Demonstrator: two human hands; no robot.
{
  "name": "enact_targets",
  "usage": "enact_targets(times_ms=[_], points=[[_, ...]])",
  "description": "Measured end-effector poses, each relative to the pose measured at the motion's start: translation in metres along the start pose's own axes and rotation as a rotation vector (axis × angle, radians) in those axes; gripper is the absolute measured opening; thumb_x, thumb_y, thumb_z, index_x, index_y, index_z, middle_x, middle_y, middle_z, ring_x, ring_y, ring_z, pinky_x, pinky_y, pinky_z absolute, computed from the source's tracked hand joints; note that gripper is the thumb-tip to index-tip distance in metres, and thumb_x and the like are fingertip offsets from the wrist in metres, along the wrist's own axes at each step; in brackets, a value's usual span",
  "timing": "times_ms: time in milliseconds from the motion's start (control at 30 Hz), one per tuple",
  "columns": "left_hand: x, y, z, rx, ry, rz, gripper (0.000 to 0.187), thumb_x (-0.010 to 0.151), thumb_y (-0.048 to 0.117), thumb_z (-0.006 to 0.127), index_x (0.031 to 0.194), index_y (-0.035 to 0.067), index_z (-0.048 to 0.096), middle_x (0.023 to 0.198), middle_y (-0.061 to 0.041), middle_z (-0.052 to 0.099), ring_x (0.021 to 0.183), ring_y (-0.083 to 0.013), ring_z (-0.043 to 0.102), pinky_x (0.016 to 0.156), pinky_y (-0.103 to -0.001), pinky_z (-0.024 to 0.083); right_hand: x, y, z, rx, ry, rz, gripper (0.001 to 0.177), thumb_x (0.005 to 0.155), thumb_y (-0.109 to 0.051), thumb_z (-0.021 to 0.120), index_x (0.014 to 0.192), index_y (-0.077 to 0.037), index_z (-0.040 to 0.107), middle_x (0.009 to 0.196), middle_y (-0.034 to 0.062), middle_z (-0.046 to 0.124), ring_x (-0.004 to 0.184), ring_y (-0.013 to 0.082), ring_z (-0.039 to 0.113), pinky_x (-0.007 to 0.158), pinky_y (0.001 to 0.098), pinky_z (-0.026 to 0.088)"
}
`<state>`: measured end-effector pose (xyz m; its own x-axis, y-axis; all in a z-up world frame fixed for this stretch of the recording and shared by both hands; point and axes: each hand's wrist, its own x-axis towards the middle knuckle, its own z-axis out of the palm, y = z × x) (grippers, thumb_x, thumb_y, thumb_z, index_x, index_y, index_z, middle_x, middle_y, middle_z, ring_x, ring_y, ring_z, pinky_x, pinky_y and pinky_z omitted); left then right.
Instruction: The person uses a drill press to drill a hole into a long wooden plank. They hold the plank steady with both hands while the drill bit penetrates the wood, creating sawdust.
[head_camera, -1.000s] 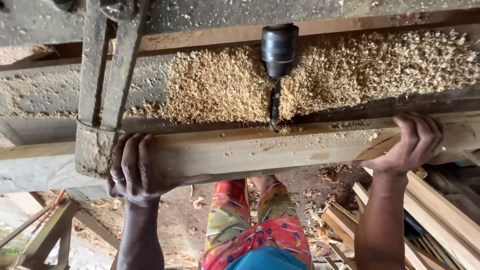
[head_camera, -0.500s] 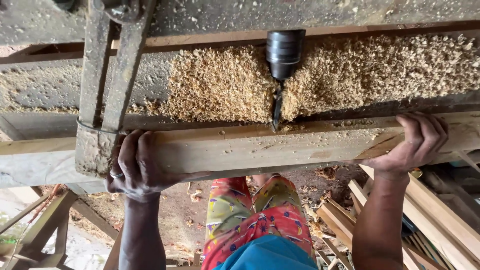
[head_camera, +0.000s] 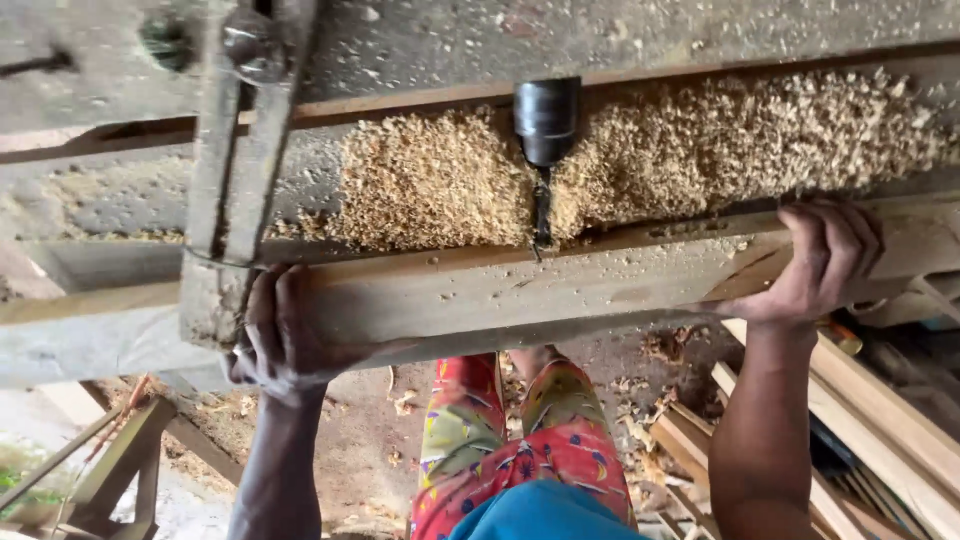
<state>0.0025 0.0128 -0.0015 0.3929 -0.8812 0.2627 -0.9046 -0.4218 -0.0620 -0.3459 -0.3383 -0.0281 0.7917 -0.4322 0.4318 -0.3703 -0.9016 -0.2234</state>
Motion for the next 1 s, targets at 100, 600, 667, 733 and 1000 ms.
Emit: enact_targets(times_ms=[100,600,667,733,1000], points=[[0.009,0.007,-0.004,-0.019,0.057,0.002,0.086,0.093,0.075,0.037,0.108,0.0,0.077,0.106,-0.017,0.076,0.098,-0.0339,0.076,0.08,-0.037,0.061,0.009,-0.014,-0.007,-0.032,-0.041,0.014,0.112,0.085,-0.084,0.029,0.096,0.02,0.071,0.103,0.0303,0.061,0.096,0.0467,0.061,0.089,0.0569,0.052],[0.002,0.031,-0.004,-0.065,0.072,-0.062,0.077,0.097,0.062,0.031,0.107,-0.003,0.07,0.101,-0.021,0.071,0.095,-0.0375,0.072,0.095,-0.058,0.056,0.001,0.022,-0.007,-0.097,-0.046,-0.144,0.108,0.094,-0.08,0.021,0.094,0.013,0.077,0.1,0.0267,0.071,0.095,0.0406,0.071,0.091,0.051,0.057],[0.004,0.032,-0.007,-0.045,0.062,-0.052,0.068,0.098,0.054,0.034,0.105,-0.003,0.071,0.1,-0.021,0.071,0.094,-0.0371,0.072,0.094,-0.057,0.057,-0.006,0.025,-0.006,-0.079,-0.03,-0.137,0.107,0.096,-0.077,0.021,0.093,0.013,0.077,0.099,0.0268,0.071,0.095,0.0408,0.071,0.091,0.0516,0.057],[0.012,0.033,-0.008,-0.013,0.062,-0.047,0.06,0.098,0.046,0.037,0.104,-0.003,0.071,0.099,-0.021,0.072,0.093,-0.0368,0.072,0.092,-0.057,0.059,-0.007,0.026,-0.004,-0.057,0.0,-0.139,0.105,0.097,-0.075,0.021,0.092,0.013,0.078,0.099,0.0269,0.071,0.095,0.0409,0.072,0.09,0.0521,0.058],[0.015,0.028,-0.009,-0.01,0.055,-0.035,0.082,0.096,0.067,0.03,0.1,-0.002,0.074,0.096,-0.019,0.073,0.09,-0.0365,0.073,0.095,-0.055,0.057,-0.018,0.038,0.001,-0.092,0.01,-0.168,0.13,0.08,-0.099,0.015,0.083,0.014,0.079,0.096,0.0288,0.071,0.091,0.0424,0.072,0.096,0.0511,0.055]])
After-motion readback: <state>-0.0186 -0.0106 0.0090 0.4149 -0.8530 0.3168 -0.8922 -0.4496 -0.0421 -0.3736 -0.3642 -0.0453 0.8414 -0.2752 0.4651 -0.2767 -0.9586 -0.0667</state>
